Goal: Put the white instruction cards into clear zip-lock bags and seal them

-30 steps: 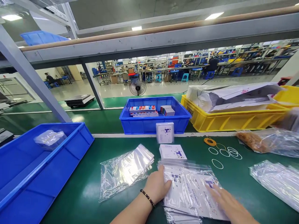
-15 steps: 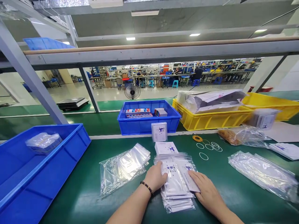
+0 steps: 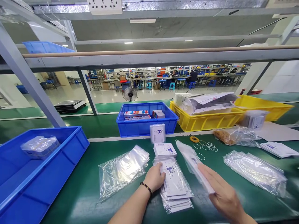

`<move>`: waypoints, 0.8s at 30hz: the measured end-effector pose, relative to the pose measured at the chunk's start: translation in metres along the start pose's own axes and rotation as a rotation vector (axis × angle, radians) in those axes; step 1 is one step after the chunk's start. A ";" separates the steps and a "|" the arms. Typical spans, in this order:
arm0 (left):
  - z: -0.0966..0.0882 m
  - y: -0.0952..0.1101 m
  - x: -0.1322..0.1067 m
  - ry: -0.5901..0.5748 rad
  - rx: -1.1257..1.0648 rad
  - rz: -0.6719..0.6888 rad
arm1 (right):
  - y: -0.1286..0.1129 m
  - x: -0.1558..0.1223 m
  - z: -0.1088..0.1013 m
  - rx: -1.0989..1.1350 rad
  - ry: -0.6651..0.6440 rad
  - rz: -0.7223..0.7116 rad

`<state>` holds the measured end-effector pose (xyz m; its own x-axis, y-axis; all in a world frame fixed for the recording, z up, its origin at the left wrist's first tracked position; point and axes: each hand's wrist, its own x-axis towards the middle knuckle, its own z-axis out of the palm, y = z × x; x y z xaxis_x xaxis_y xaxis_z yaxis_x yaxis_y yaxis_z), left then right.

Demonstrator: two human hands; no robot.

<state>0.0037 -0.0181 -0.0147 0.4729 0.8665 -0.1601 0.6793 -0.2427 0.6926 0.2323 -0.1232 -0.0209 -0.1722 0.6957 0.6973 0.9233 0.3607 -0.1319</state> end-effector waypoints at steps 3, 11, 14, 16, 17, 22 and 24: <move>-0.003 -0.001 0.002 0.031 -0.031 0.020 | -0.022 -0.007 0.034 0.035 -0.083 -0.087; -0.015 -0.002 0.005 0.166 -0.043 -0.106 | -0.046 -0.004 0.062 0.251 -0.555 0.298; -0.016 -0.001 0.003 0.178 -0.019 -0.130 | -0.039 0.014 0.053 0.550 -0.428 0.807; -0.014 0.001 0.000 0.161 -0.016 -0.127 | -0.034 0.022 0.049 0.739 -0.392 1.072; -0.011 0.003 -0.001 0.154 -0.022 -0.118 | -0.031 0.025 0.047 0.809 -0.396 1.147; 0.011 0.008 -0.012 0.110 -0.031 -0.073 | -0.029 0.027 0.036 1.016 -0.466 1.249; 0.019 0.006 -0.017 0.093 -0.031 -0.052 | -0.034 0.029 0.034 1.042 -0.518 1.267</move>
<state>0.0105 -0.0426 -0.0207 0.3819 0.9148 -0.1313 0.6832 -0.1838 0.7067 0.1847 -0.0941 -0.0203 0.1534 0.8802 -0.4491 0.0020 -0.4548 -0.8906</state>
